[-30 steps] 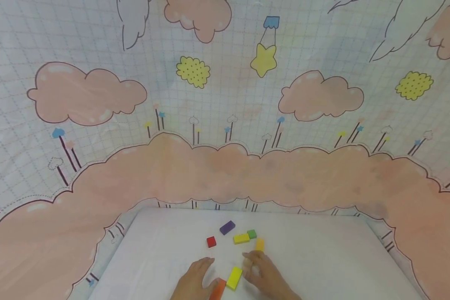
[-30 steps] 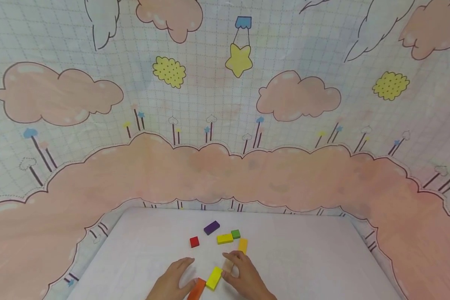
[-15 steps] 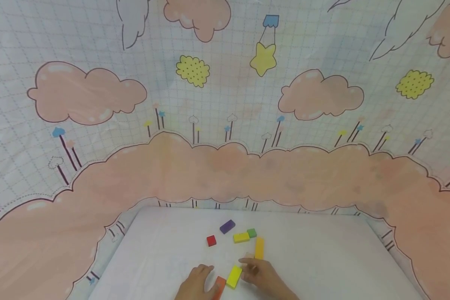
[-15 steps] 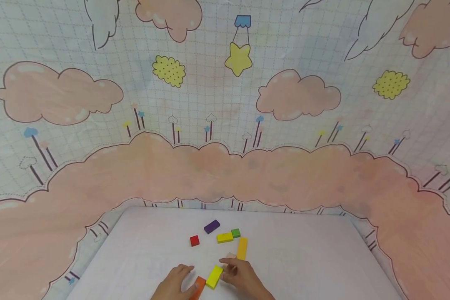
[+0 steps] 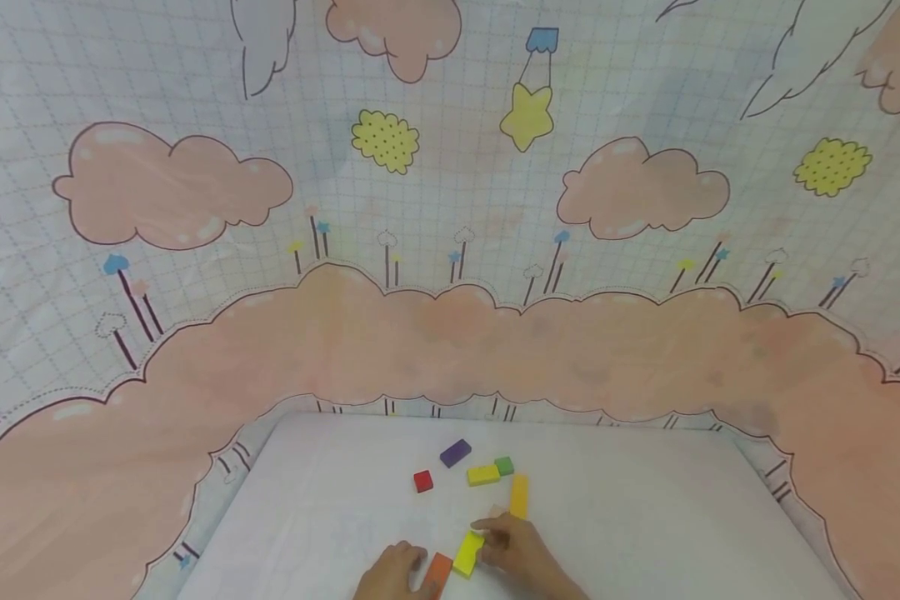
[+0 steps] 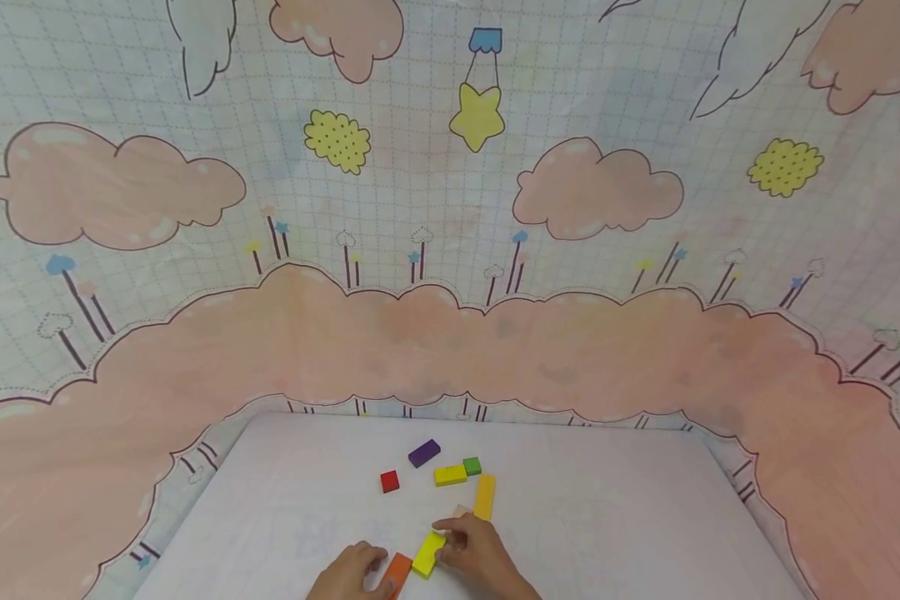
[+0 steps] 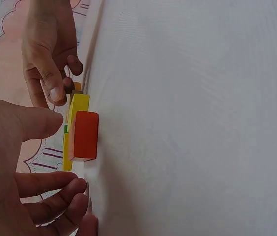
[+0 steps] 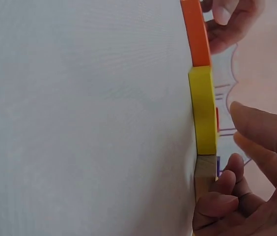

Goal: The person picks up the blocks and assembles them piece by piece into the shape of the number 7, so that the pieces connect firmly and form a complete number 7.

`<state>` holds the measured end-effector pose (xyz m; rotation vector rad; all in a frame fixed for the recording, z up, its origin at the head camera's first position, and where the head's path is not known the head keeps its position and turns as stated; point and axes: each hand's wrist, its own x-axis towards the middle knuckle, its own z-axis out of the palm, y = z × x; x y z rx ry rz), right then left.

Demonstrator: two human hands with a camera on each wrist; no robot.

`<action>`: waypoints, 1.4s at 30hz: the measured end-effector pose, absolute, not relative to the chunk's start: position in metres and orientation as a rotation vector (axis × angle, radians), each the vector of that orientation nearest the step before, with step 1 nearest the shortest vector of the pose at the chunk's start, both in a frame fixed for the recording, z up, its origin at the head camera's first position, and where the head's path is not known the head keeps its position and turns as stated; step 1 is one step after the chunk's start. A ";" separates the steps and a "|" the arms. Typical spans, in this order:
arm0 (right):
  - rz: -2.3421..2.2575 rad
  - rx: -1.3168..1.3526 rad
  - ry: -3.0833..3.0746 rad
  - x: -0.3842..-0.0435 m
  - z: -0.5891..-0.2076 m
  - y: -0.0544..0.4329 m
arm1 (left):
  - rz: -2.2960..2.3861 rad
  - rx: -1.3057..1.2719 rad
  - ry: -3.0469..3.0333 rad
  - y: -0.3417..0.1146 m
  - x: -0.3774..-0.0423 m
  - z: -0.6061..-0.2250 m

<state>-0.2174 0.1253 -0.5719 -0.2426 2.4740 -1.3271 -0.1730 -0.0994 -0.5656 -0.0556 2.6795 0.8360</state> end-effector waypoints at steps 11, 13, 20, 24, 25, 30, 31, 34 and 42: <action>-1.223 -0.202 2.489 -0.220 -0.571 0.122 | 0.800 -0.013 2.673 -0.096 -0.173 -0.567; -1.192 -0.192 2.501 -0.221 -0.570 0.121 | 0.813 -0.081 2.648 -0.093 -0.173 -0.568; -1.134 -0.230 2.496 -0.224 -0.575 0.121 | 0.821 -0.131 2.636 -0.091 -0.171 -0.572; -1.116 -0.267 2.501 -0.223 -0.575 0.123 | 0.830 -0.114 2.663 -0.091 -0.170 -0.570; -1.111 -0.277 2.506 -0.223 -0.575 0.123 | 0.839 -0.113 2.668 -0.091 -0.170 -0.570; -1.077 -0.314 2.519 -0.223 -0.574 0.124 | 0.839 -0.118 2.662 -0.090 -0.171 -0.571; -1.072 -0.325 2.524 -0.223 -0.574 0.124 | 0.838 -0.124 2.654 -0.090 -0.172 -0.572; -1.037 -0.349 2.544 -0.225 -0.573 0.126 | 0.835 -0.142 2.639 -0.090 -0.174 -0.574; -0.993 -0.367 2.578 -0.229 -0.573 0.127 | 0.842 -0.205 2.638 -0.088 -0.177 -0.580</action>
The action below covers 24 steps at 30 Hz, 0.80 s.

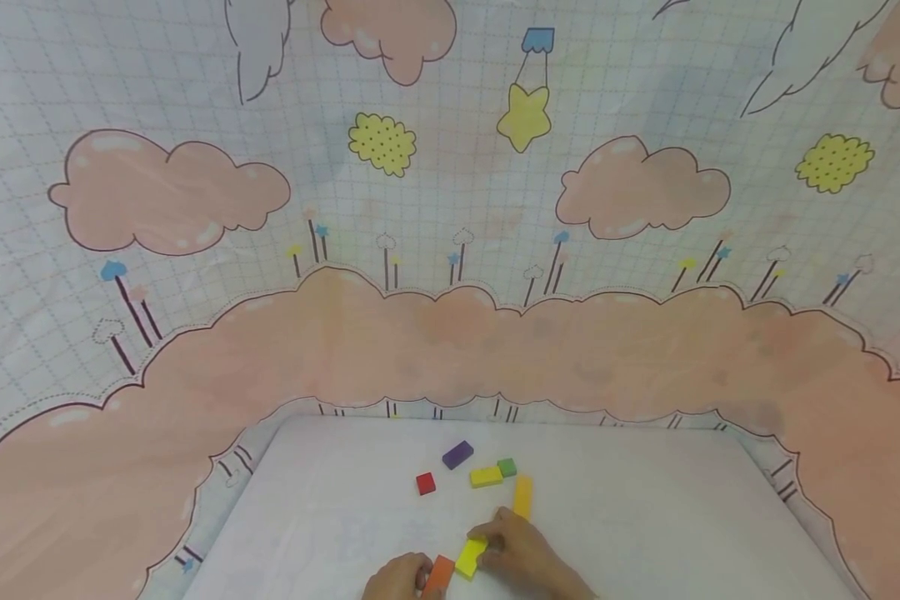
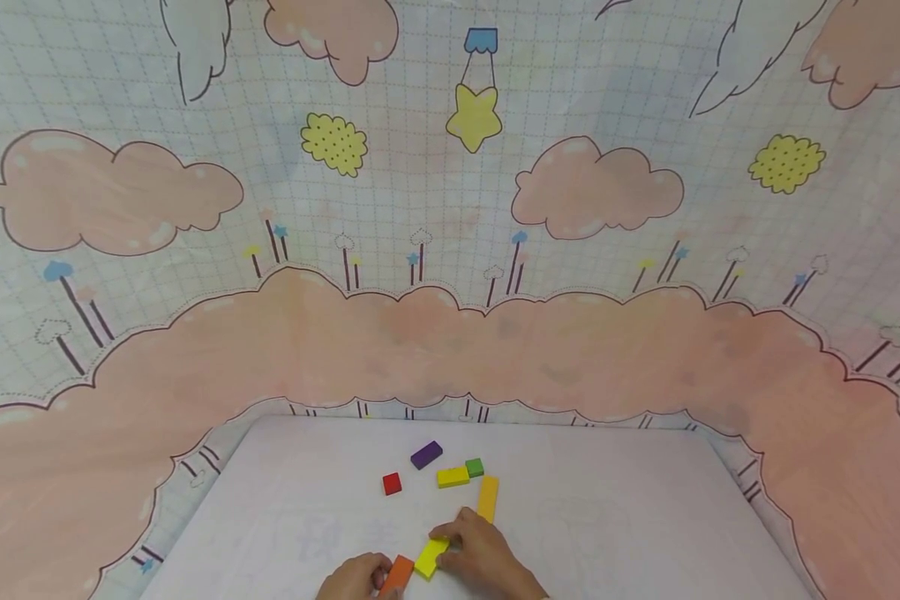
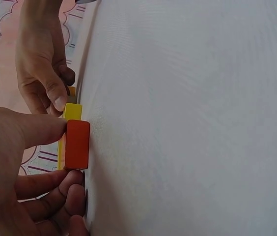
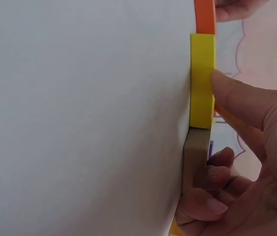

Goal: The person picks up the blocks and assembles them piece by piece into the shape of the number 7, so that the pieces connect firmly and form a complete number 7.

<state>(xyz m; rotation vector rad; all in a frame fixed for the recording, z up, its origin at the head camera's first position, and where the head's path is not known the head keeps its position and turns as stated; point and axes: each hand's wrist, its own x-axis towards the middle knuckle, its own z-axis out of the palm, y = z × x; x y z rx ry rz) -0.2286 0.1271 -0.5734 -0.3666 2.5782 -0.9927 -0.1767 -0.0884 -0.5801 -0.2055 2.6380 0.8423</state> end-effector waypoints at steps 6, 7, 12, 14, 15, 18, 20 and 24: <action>-0.987 -0.341 2.595 -0.231 -0.575 0.132 | 0.844 -0.185 2.623 -0.089 -0.178 -0.580; -0.994 -0.332 2.592 -0.231 -0.575 0.132 | 0.845 -0.186 2.625 -0.088 -0.178 -0.580; -1.032 -0.306 2.578 -0.231 -0.573 0.134 | 0.873 -0.216 2.650 -0.085 -0.175 -0.577; -1.029 -0.306 2.584 -0.231 -0.573 0.134 | 0.876 -0.215 2.659 -0.084 -0.174 -0.576; -1.022 -0.310 2.591 -0.230 -0.572 0.134 | 0.873 -0.210 2.661 -0.084 -0.175 -0.575; -0.980 -0.331 2.624 -0.230 -0.573 0.134 | 0.857 -0.192 2.664 -0.083 -0.175 -0.574; -0.963 -0.333 2.634 -0.230 -0.573 0.134 | 0.855 -0.190 2.663 -0.082 -0.176 -0.573; -0.945 -0.339 2.649 -0.229 -0.573 0.134 | 0.861 -0.199 2.660 -0.082 -0.175 -0.572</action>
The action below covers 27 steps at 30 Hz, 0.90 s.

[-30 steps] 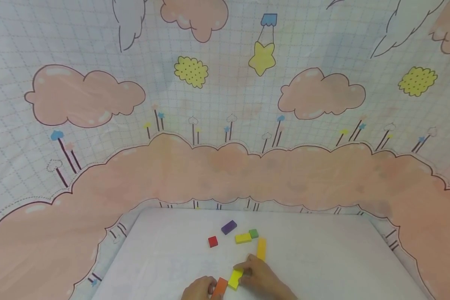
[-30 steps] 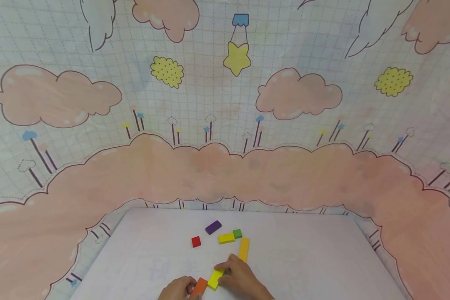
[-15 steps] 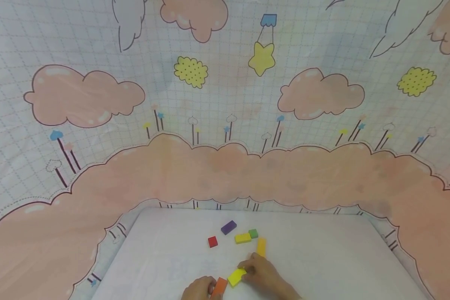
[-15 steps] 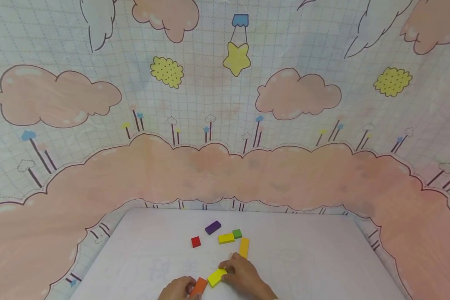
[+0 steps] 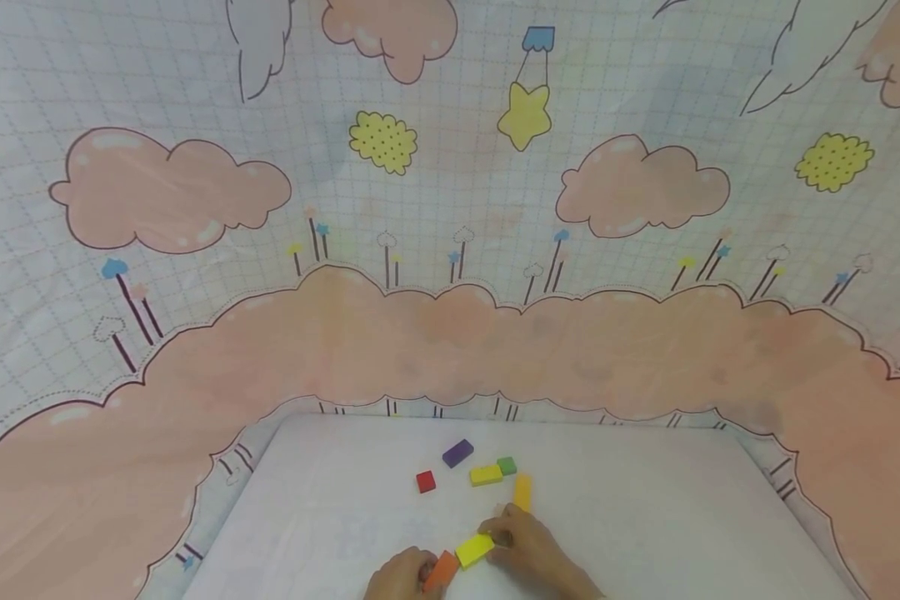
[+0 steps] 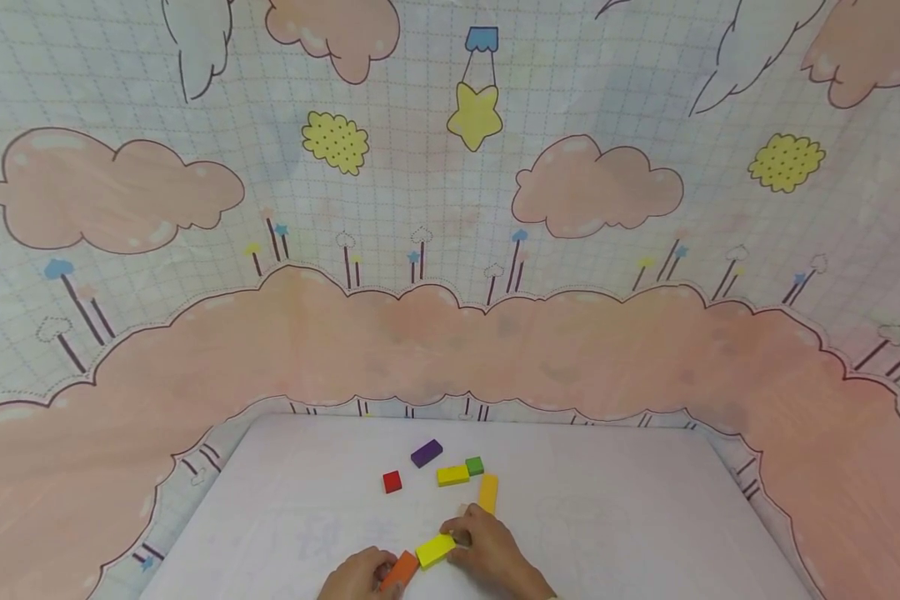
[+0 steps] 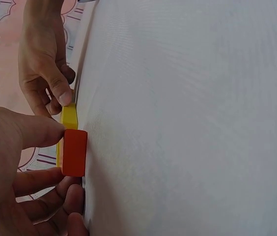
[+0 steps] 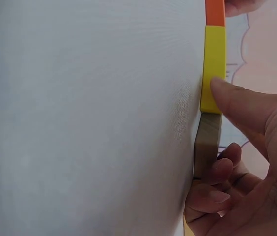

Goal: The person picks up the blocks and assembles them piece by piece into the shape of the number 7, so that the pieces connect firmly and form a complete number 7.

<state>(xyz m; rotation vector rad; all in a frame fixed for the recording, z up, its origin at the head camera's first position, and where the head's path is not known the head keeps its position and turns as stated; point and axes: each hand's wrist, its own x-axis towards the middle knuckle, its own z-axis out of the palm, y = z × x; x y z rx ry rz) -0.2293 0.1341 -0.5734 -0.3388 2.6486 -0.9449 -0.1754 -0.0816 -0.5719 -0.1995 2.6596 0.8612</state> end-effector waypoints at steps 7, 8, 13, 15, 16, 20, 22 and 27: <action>-0.946 -0.327 2.670 -0.233 -0.577 0.139 | 0.887 -0.123 2.644 -0.085 -0.178 -0.571; -0.944 -0.323 2.675 -0.234 -0.578 0.140 | 0.894 -0.111 2.642 -0.085 -0.178 -0.571; -0.962 -0.313 2.682 -0.236 -0.579 0.147 | 0.946 -0.124 2.604 -0.084 -0.180 -0.572; -0.978 -0.304 2.684 -0.238 -0.579 0.149 | 0.959 -0.158 2.581 -0.083 -0.181 -0.571; -0.983 -0.298 2.685 -0.239 -0.580 0.151 | 0.964 -0.169 2.574 -0.082 -0.181 -0.572; -1.003 -0.261 2.671 -0.242 -0.580 0.156 | 0.973 -0.213 2.566 -0.078 -0.182 -0.573; -0.999 -0.252 2.666 -0.244 -0.579 0.158 | 0.976 -0.214 2.571 -0.077 -0.182 -0.574; -0.985 -0.247 2.655 -0.248 -0.573 0.160 | 0.984 -0.231 2.563 -0.073 -0.184 -0.578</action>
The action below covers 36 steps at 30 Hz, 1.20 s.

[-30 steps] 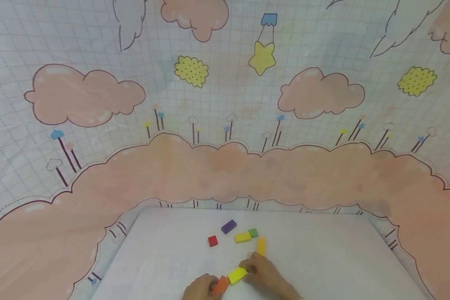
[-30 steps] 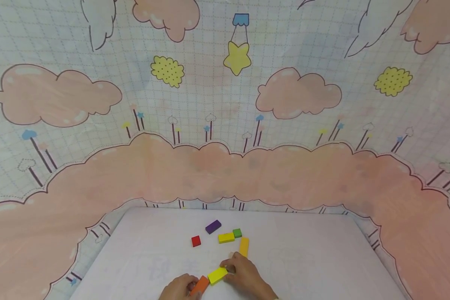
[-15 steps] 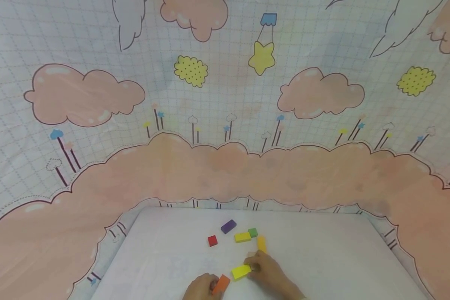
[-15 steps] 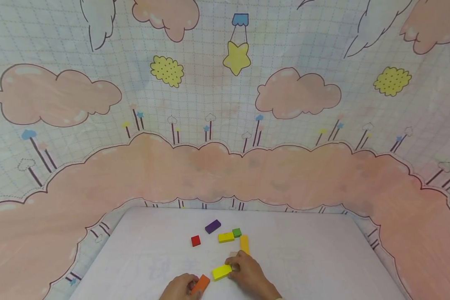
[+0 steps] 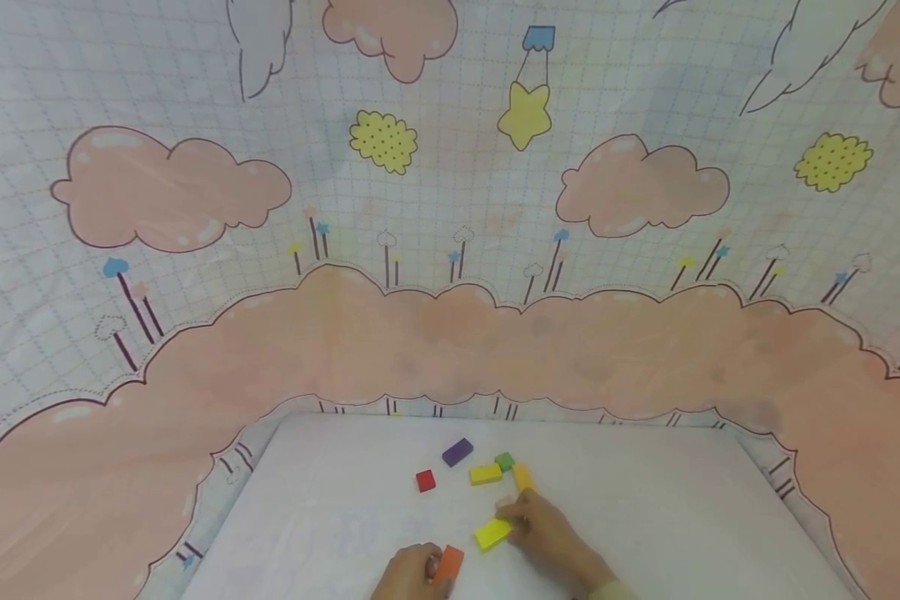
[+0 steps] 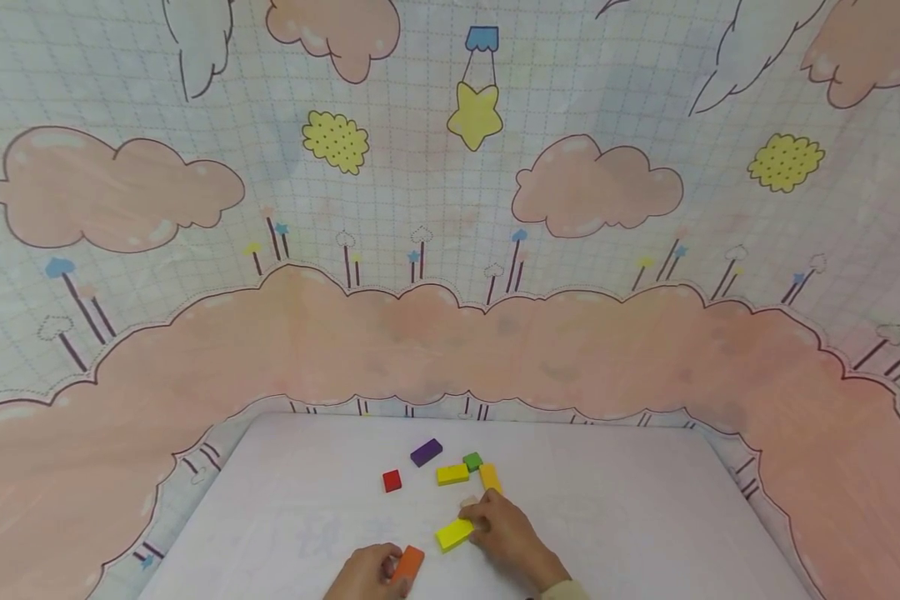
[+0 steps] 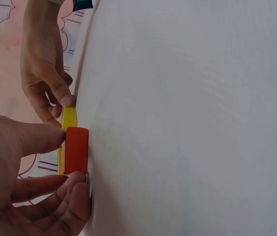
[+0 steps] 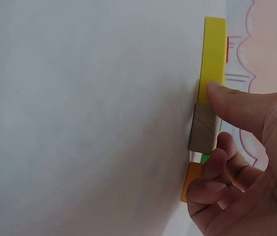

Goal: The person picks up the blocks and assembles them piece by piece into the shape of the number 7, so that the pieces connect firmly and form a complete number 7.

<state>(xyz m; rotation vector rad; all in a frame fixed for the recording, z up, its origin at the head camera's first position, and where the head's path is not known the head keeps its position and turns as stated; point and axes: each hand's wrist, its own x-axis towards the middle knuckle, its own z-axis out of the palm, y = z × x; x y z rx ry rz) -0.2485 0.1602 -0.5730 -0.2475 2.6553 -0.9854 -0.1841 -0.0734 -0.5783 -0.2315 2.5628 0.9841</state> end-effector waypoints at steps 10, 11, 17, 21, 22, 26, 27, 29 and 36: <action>-0.928 -0.340 2.672 -0.254 -0.567 0.159 | 1.052 -0.136 2.533 -0.072 -0.185 -0.577; -0.913 -0.350 2.676 -0.254 -0.566 0.159 | 1.060 -0.106 2.536 -0.073 -0.185 -0.576; -0.860 -0.457 2.690 -0.255 -0.564 0.157 | 1.064 -0.004 2.536 -0.078 -0.182 -0.570; -0.879 -0.485 2.681 -0.254 -0.564 0.158 | 1.075 0.018 2.480 -0.082 -0.181 -0.568; -0.879 -0.501 2.684 -0.255 -0.564 0.158 | 1.084 0.027 2.463 -0.084 -0.182 -0.567; -0.898 -0.546 2.679 -0.256 -0.566 0.160 | 1.089 0.096 2.423 -0.090 -0.186 -0.568; -0.899 -0.560 2.677 -0.257 -0.567 0.160 | 1.088 0.123 2.415 -0.092 -0.187 -0.568; -0.905 -0.572 2.668 -0.258 -0.568 0.162 | 1.085 0.204 2.409 -0.094 -0.190 -0.569; -0.866 -0.617 2.678 -0.263 -0.572 0.163 | 1.075 0.317 2.411 -0.093 -0.195 -0.572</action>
